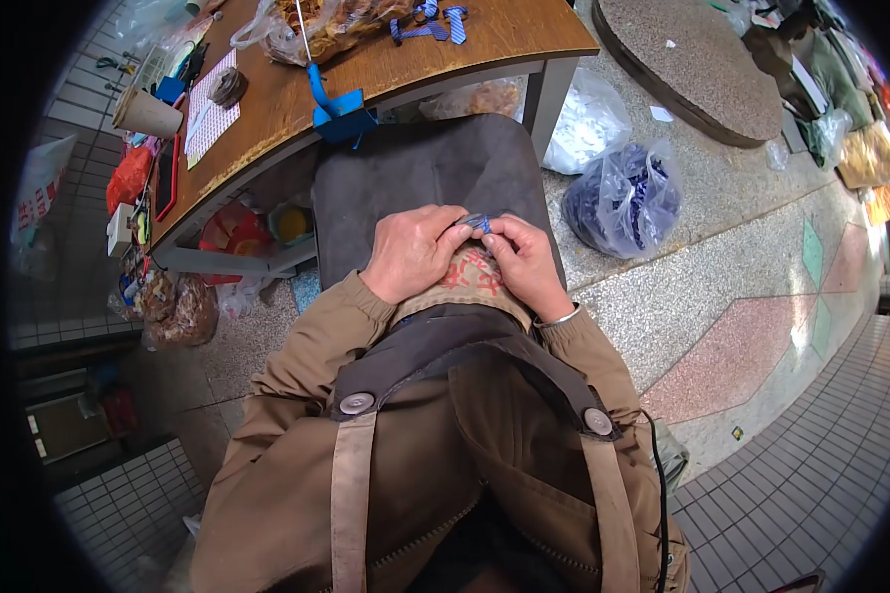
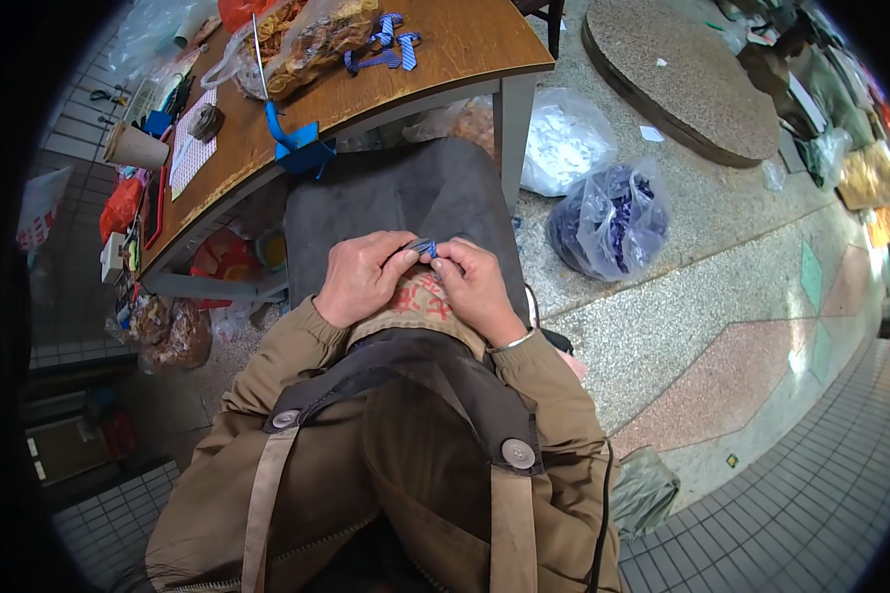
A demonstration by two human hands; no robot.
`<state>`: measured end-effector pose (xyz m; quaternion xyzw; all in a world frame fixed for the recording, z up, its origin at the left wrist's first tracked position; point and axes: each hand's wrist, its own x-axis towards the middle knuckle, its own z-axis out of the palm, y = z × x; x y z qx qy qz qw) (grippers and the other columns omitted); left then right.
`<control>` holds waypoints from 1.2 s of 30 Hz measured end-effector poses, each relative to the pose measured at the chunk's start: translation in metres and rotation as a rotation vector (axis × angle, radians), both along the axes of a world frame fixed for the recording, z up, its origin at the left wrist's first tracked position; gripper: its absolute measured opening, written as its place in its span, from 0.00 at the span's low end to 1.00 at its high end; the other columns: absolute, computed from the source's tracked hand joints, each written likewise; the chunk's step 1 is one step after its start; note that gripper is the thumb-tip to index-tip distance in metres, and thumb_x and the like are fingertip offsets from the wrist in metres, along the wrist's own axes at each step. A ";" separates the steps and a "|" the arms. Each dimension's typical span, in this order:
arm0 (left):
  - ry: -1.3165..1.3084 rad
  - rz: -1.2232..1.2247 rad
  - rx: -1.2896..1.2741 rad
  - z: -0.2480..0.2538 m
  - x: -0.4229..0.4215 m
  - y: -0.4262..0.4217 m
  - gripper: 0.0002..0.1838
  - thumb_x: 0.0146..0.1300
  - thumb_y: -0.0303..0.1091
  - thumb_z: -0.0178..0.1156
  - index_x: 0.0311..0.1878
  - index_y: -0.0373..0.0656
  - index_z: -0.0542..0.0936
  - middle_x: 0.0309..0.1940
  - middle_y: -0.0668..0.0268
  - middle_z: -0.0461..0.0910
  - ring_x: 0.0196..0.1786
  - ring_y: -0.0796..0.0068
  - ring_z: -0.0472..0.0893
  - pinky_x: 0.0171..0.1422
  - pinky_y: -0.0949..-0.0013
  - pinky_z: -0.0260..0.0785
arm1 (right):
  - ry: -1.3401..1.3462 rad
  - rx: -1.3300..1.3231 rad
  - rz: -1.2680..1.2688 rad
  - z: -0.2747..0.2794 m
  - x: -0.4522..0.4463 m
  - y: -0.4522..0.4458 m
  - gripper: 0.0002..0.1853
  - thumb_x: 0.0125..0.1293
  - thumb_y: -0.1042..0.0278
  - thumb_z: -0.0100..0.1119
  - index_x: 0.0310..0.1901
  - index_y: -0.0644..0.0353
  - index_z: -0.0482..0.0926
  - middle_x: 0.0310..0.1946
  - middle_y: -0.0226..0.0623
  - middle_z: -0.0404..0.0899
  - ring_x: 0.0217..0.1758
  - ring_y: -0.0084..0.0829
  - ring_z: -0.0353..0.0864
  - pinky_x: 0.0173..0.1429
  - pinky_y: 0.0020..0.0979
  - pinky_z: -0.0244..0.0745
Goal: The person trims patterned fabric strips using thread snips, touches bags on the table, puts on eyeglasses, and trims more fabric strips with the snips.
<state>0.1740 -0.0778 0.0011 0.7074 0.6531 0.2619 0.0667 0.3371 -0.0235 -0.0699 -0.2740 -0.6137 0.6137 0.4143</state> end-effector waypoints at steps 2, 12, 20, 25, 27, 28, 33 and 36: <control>0.005 -0.007 0.002 0.000 0.000 -0.001 0.08 0.61 0.36 0.61 0.38 0.43 0.84 0.29 0.63 0.84 0.23 0.60 0.79 0.27 0.67 0.68 | -0.022 0.008 -0.001 0.000 0.000 0.000 0.08 0.59 0.82 0.54 0.37 0.65 0.82 0.28 0.30 0.74 0.26 0.22 0.65 0.31 0.22 0.60; -0.045 -0.035 0.003 -0.005 0.002 -0.002 0.07 0.61 0.34 0.61 0.37 0.43 0.85 0.28 0.63 0.84 0.23 0.62 0.78 0.26 0.67 0.68 | -0.034 -0.009 0.009 0.003 0.000 -0.004 0.09 0.60 0.82 0.54 0.38 0.65 0.82 0.29 0.30 0.75 0.26 0.22 0.66 0.32 0.21 0.61; -0.101 -0.002 -0.018 -0.007 0.002 -0.003 0.06 0.61 0.33 0.61 0.37 0.43 0.85 0.28 0.64 0.83 0.23 0.63 0.78 0.27 0.68 0.68 | -0.035 -0.003 0.004 0.003 0.000 -0.002 0.09 0.59 0.83 0.54 0.38 0.65 0.82 0.28 0.30 0.74 0.25 0.22 0.64 0.30 0.21 0.60; -0.080 0.016 -0.003 -0.009 0.001 -0.003 0.06 0.61 0.32 0.61 0.37 0.43 0.85 0.28 0.64 0.83 0.24 0.63 0.78 0.27 0.68 0.68 | -0.046 0.037 -0.005 0.001 -0.001 -0.003 0.09 0.59 0.83 0.54 0.38 0.65 0.83 0.28 0.30 0.74 0.25 0.22 0.64 0.30 0.21 0.60; -0.080 0.004 -0.022 -0.008 0.002 -0.004 0.06 0.61 0.32 0.61 0.38 0.43 0.85 0.28 0.64 0.84 0.24 0.63 0.78 0.28 0.68 0.68 | -0.059 0.042 -0.005 0.003 0.000 -0.003 0.10 0.59 0.83 0.53 0.38 0.65 0.83 0.28 0.30 0.74 0.25 0.22 0.65 0.30 0.21 0.60; -0.081 -0.003 -0.032 -0.007 0.002 -0.004 0.06 0.61 0.32 0.61 0.38 0.43 0.85 0.29 0.63 0.84 0.24 0.63 0.78 0.28 0.68 0.68 | -0.066 0.045 -0.006 0.003 0.000 -0.002 0.10 0.59 0.83 0.53 0.38 0.65 0.83 0.28 0.30 0.74 0.25 0.22 0.65 0.30 0.21 0.60; -0.139 -0.040 -0.040 -0.009 0.000 -0.004 0.07 0.61 0.31 0.61 0.40 0.43 0.85 0.30 0.63 0.84 0.24 0.63 0.79 0.29 0.68 0.69 | -0.056 0.037 -0.012 0.003 0.001 -0.003 0.10 0.59 0.83 0.53 0.38 0.64 0.83 0.28 0.30 0.75 0.25 0.22 0.66 0.31 0.21 0.61; -0.156 -0.020 -0.031 -0.010 0.000 -0.003 0.07 0.61 0.31 0.61 0.40 0.42 0.85 0.30 0.63 0.84 0.24 0.63 0.79 0.29 0.69 0.69 | -0.048 0.038 -0.010 0.005 0.001 -0.001 0.10 0.60 0.83 0.54 0.39 0.64 0.83 0.28 0.29 0.74 0.26 0.21 0.65 0.31 0.21 0.59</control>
